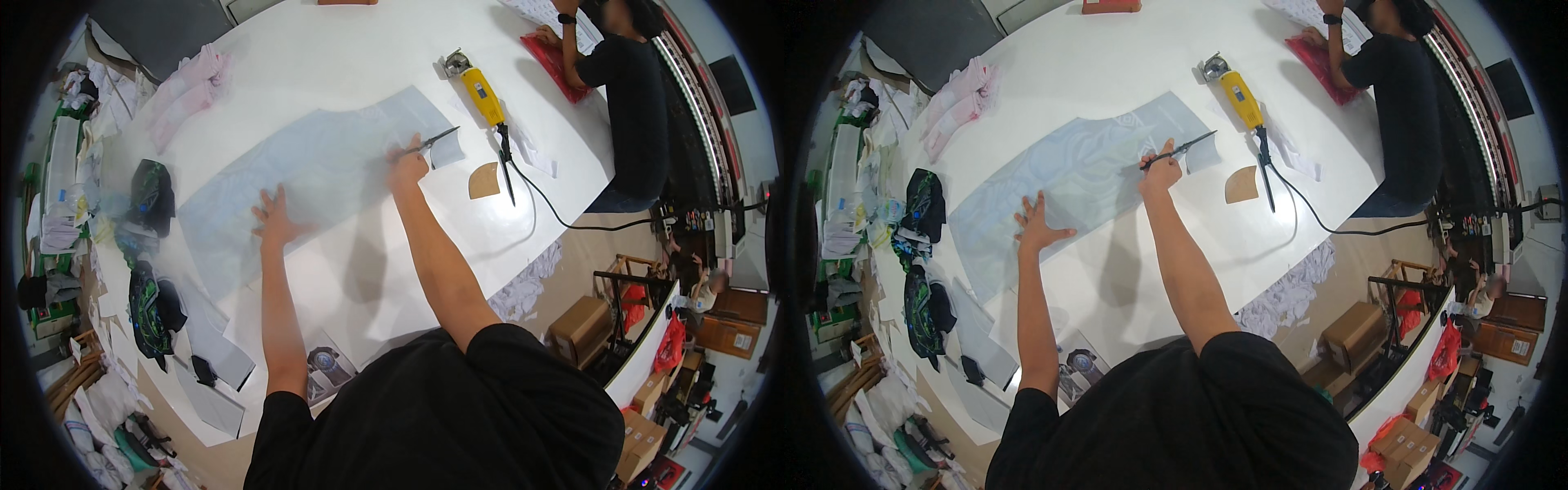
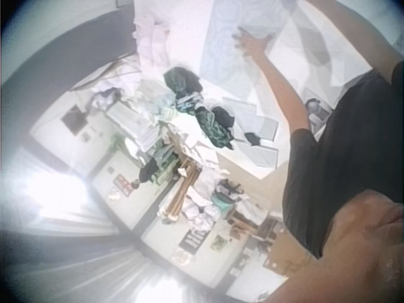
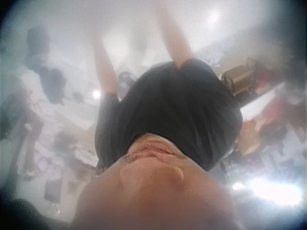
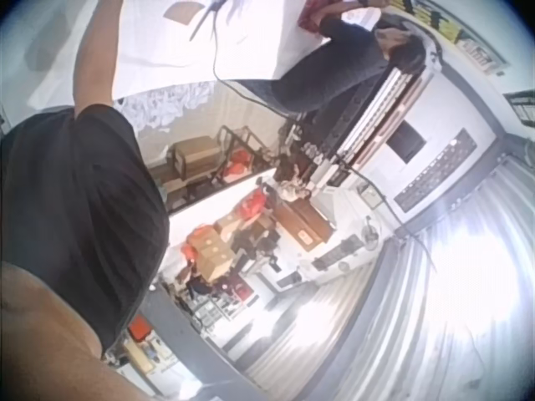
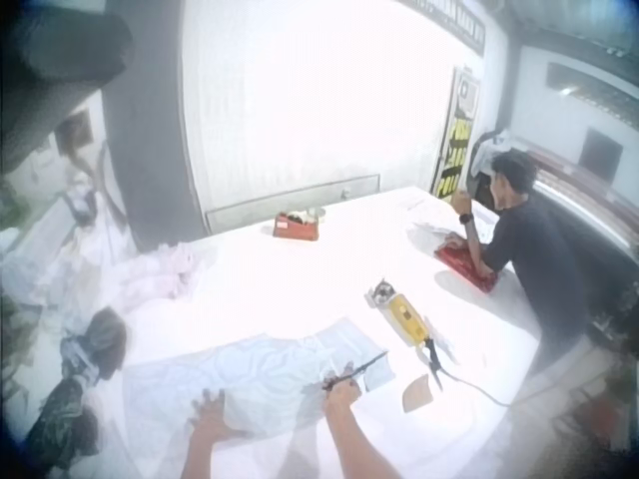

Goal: The person marks and prepares fabric panels for clothing production by smoothing out a printed fabric piece on a work table, aligning it with a template, and marking cutting lines with a pen.

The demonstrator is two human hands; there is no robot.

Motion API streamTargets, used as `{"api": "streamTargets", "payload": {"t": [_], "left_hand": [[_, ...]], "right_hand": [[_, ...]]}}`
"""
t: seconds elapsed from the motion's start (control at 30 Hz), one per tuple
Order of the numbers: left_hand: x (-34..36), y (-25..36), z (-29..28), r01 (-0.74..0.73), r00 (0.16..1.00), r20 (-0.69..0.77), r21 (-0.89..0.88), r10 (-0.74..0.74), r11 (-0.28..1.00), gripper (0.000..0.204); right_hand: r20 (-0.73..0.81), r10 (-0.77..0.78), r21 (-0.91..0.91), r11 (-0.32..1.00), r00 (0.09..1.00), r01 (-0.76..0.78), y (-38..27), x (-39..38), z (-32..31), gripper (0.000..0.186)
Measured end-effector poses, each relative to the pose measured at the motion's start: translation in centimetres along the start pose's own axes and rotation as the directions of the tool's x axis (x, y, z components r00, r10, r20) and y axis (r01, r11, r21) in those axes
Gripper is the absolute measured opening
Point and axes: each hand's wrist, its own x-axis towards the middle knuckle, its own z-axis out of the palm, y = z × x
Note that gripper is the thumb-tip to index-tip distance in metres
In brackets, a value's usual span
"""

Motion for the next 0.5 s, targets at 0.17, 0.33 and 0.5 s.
{"api": "streamTargets", "payload": {"t": [0.17,0.33,0.5], "left_hand": [[-0.2,-0.1,-0.2,0.003,1.000,-0.009,0.002,-0.003,1.000,0.137],[0.2,-0.9,0.7,-0.007,0.999,-0.031,-0.006,0.007,1.000,0.137],[0.8,-1.7,1.7,-0.076,0.985,-0.160,-0.029,0.070,0.997,0.121]], "right_hand": [[0.168,0.082,-0.115,0.991,0.982,-0.063,-1.6,-3.0,-5.2,0.053],[0.144,0.055,-0.236,0.972,0.988,-0.020,-4.0,-4.9,-14.0,0.049],[0.228,0.096,-0.625,0.777,0.969,0.070,-8.0,-7.5,-20.3,0.046]]}}
